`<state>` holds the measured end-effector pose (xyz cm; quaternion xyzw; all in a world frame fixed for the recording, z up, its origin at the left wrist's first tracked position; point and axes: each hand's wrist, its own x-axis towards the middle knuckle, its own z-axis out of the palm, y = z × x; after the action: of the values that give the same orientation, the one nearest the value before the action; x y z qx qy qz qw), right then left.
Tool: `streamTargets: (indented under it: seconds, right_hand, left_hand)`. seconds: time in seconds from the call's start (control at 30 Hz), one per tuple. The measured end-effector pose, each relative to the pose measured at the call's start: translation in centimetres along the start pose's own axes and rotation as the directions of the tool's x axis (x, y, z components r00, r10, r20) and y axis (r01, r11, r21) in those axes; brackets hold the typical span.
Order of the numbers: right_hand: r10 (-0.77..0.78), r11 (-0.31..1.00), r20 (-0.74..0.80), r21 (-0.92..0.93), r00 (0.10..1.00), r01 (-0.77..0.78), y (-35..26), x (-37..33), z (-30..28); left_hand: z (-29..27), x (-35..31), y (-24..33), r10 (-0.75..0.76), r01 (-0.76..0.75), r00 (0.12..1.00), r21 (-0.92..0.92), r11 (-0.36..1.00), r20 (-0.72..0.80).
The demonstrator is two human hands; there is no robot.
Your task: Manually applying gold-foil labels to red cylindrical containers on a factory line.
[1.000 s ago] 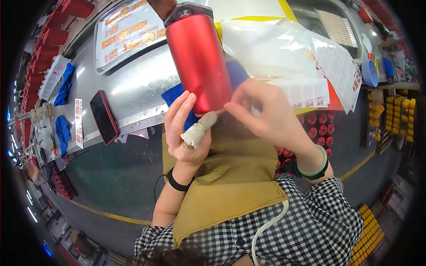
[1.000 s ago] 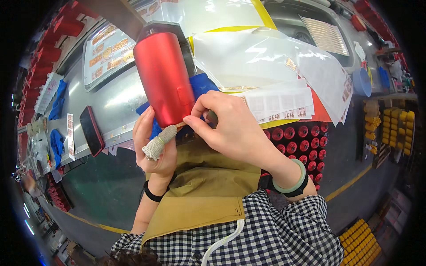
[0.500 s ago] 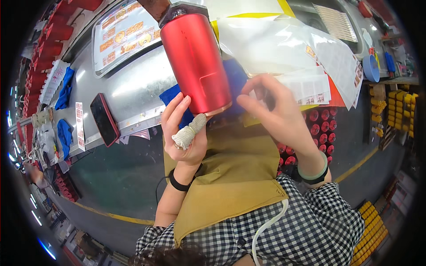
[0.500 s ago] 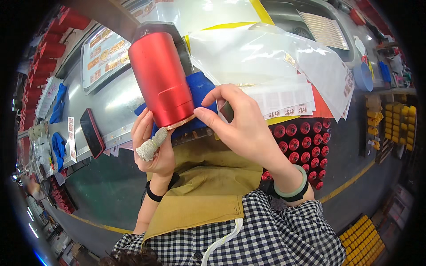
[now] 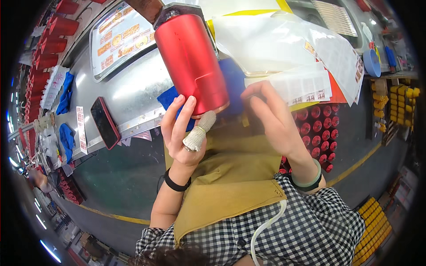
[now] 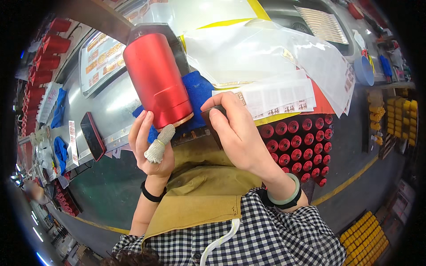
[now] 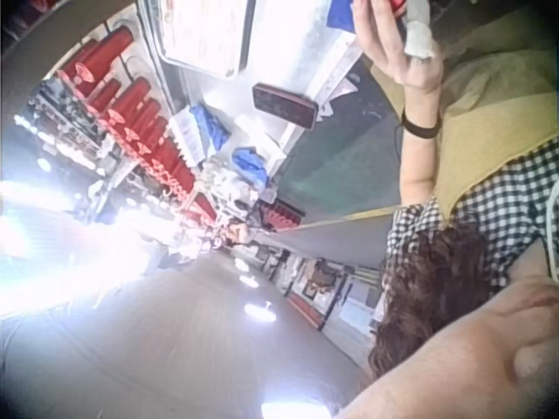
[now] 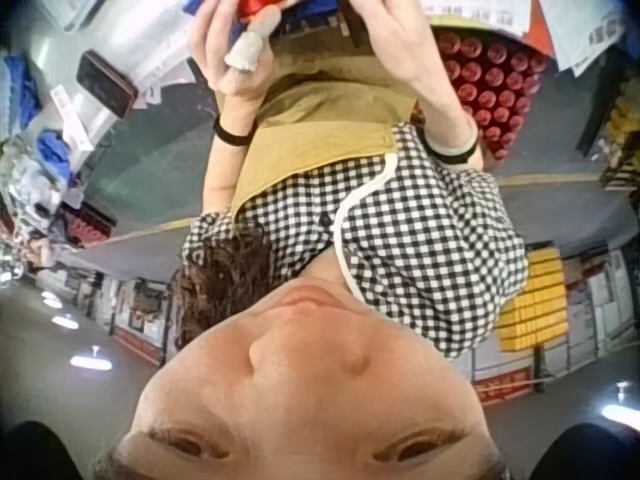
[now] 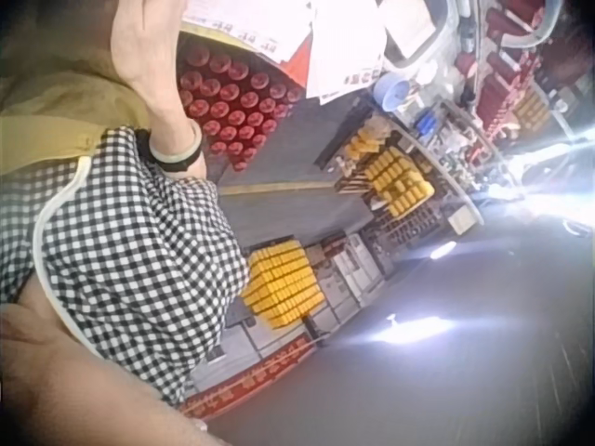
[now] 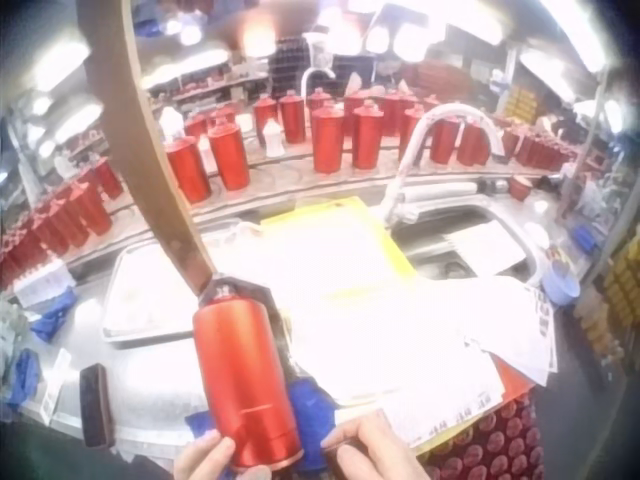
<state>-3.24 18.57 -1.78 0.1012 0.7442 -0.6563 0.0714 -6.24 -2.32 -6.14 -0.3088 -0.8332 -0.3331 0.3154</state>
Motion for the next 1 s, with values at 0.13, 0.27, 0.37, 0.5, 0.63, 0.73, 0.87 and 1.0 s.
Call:
streamTargets:
  seconds: [0.13, 0.27, 0.37, 0.5, 0.63, 0.73, 0.87, 1.0]
  right_hand:
    - [-0.11, 0.993, -0.006, -0.038, 0.994, 0.109, 0.3, 0.0, 0.5]
    - [-0.137, 0.99, 0.004, 0.03, 0.991, 0.136, -0.4, -0.1, 1.1]
    - [-0.247, 0.969, -0.027, -0.026, 0.969, 0.247, 0.0, -0.1, 1.3]
    - [-0.274, 0.957, -0.082, -0.124, 0.958, 0.263, -0.2, -0.2, 1.6]
    - [-0.277, 0.956, -0.157, -0.148, 0.948, 0.254, -0.5, -0.6, 2.1]
    - [-0.331, 0.934, -0.156, -0.194, 0.931, 0.299, -0.6, -0.7, 2.5]
    - [-0.353, 0.917, -0.13, -0.244, 0.927, 0.315, -0.6, -0.9, 2.7]
    - [-0.344, 0.925, -0.125, -0.212, 0.93, 0.314, -0.6, -0.8, 3.0]
  left_hand:
    - [-0.2, 0.5, 0.1, -0.006, 0.005, 1.0, 0.02, 1.0, 0.026]
    - [-0.3, 0.7, 0.0, 0.015, -0.016, 0.999, 0.026, 1.0, 0.052]
    - [-0.4, 1.0, 0.2, 0.021, -0.024, 0.997, 0.032, 0.999, 0.076]
    - [-0.7, 1.1, 0.1, 0.065, -0.071, 0.99, 0.047, 0.996, 0.125]
    - [-1.0, 0.8, 0.3, -0.006, 0.012, 0.995, -0.052, 0.999, 0.099]
    - [-1.0, 0.9, 0.4, -0.141, 0.142, 0.99, -0.093, 0.985, 0.024]
    - [-0.8, 0.8, 0.2, -0.153, 0.155, 0.988, -0.087, 0.984, 0.029]
    - [-0.6, 0.9, 0.2, -0.135, 0.136, 0.991, -0.087, 0.987, 0.015]
